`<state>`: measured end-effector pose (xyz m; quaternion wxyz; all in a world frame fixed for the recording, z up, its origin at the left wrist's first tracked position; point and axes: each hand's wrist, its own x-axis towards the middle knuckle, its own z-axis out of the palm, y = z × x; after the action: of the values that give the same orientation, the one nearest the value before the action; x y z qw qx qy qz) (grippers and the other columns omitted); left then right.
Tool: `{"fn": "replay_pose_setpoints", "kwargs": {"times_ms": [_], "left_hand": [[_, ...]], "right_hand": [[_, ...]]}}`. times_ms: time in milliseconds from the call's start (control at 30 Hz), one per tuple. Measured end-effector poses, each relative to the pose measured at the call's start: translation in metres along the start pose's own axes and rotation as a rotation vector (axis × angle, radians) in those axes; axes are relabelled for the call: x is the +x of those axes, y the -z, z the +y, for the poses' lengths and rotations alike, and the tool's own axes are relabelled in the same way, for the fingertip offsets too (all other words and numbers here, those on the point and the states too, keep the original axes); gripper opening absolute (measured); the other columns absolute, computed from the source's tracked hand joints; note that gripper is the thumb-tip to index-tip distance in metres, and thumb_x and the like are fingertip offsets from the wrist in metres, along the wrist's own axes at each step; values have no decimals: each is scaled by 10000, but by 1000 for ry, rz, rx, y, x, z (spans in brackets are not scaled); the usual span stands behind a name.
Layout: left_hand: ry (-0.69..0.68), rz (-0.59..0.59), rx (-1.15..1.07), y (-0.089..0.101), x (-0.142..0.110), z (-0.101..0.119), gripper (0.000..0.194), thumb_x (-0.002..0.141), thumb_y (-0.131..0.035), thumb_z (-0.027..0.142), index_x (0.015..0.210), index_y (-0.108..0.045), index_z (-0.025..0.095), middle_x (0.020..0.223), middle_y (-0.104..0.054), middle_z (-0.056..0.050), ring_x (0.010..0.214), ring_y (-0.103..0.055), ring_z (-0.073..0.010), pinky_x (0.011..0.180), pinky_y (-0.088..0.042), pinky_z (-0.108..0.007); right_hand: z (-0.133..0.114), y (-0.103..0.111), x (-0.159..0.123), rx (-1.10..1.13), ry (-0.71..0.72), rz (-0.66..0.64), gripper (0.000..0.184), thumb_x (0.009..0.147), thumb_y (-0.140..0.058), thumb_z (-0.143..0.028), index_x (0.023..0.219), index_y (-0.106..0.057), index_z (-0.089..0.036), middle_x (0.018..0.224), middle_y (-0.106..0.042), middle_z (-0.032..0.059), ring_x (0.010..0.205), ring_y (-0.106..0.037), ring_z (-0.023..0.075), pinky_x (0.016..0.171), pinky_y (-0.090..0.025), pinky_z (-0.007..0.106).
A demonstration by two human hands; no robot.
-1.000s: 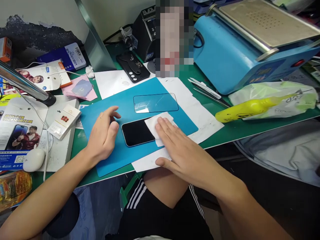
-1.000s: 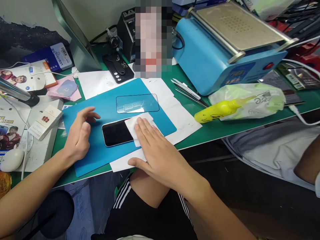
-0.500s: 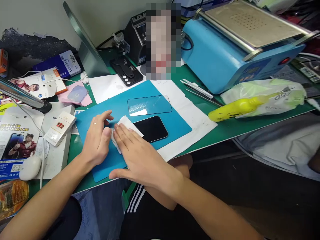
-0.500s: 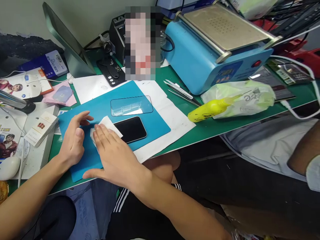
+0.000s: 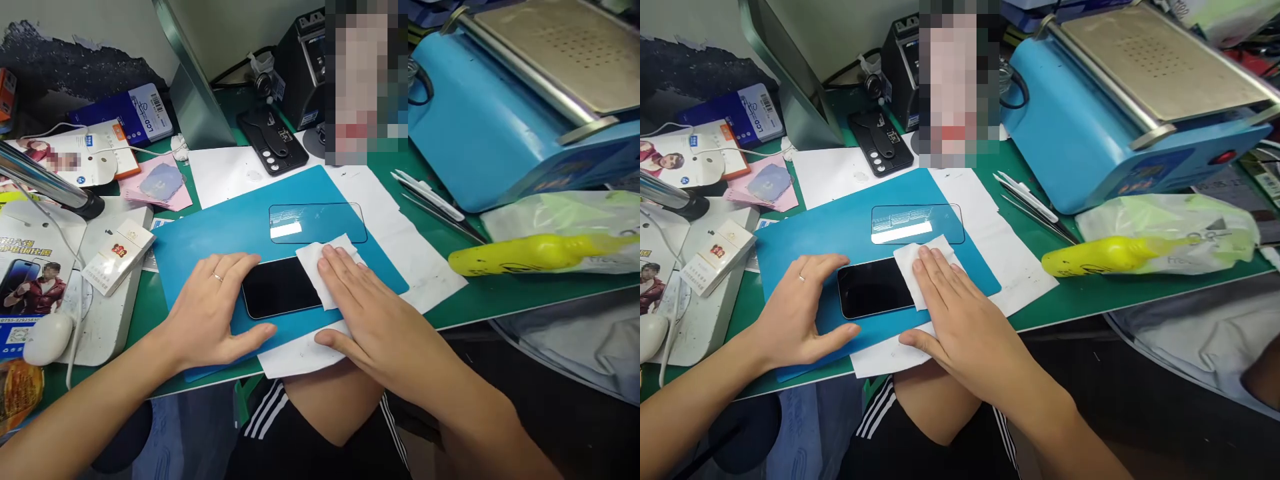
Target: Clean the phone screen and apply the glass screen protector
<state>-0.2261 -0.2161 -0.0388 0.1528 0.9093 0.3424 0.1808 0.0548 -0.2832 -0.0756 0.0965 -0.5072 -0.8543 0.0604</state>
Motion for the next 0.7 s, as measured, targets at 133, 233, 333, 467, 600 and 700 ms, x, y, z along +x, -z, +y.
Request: {"fn": "replay_pose_setpoints", "kwargs": {"times_ms": [133,233,333,467,600,700], "left_hand": [[55,-47,42,-1,2,-1,805,896,-682,687,1444,-394,172,1284,-654,-170,1084,-610,-341,893,-492,-472],[99,-83,13,-1,4,-2,829,873,-673,747,1433,-414,193,1267,-670,-152,1068,-610,-336,885,-489,-469],[84,-40,-39,-1,4,-3,757,944,-538,757,1438,-422,195,1304,-657,-157,1073,-609,-328,905,-475,-479],[14,46,-83,-1,2,-4,515,1056,-383,559,1403,-458,186,1318,-651,-164,1108,-615,-313,917,-470,-480],[-39,60,-53,1,-1,0,312,1045,-437,335,1308,-548,210,1290,-709,-129,1101,-644,-290,943,-485,-472],[-141,87,34,3,-2,4,243,1023,-482,221,1236,-598,204,1245,-756,-114,1081,-685,-279,931,-522,-451]], "right_hand": [[0,0,11,-25,-7,38,942,1038,-346,-685,1688,-140,-35,1702,-315,262,1586,-326,379,1201,-458,562],[-15,-4,23,-14,18,54,1017,1006,-360,-740,1662,-199,20,1685,-317,296,1582,-321,404,1213,-440,574],[-45,-12,34,35,22,100,1093,953,-408,-798,1623,-290,57,1668,-341,306,1584,-319,403,1239,-416,552],[-80,-22,43,142,77,123,1213,850,-472,-856,1584,-347,102,1649,-363,328,1584,-317,405,1261,-398,517],[-82,-20,46,210,178,116,1129,856,-575,-787,1573,-396,66,1624,-439,299,1568,-367,378,1277,-381,495],[-73,-17,47,274,245,128,999,901,-560,-768,1511,-506,22,1546,-564,249,1510,-468,354,1266,-405,497]]}}
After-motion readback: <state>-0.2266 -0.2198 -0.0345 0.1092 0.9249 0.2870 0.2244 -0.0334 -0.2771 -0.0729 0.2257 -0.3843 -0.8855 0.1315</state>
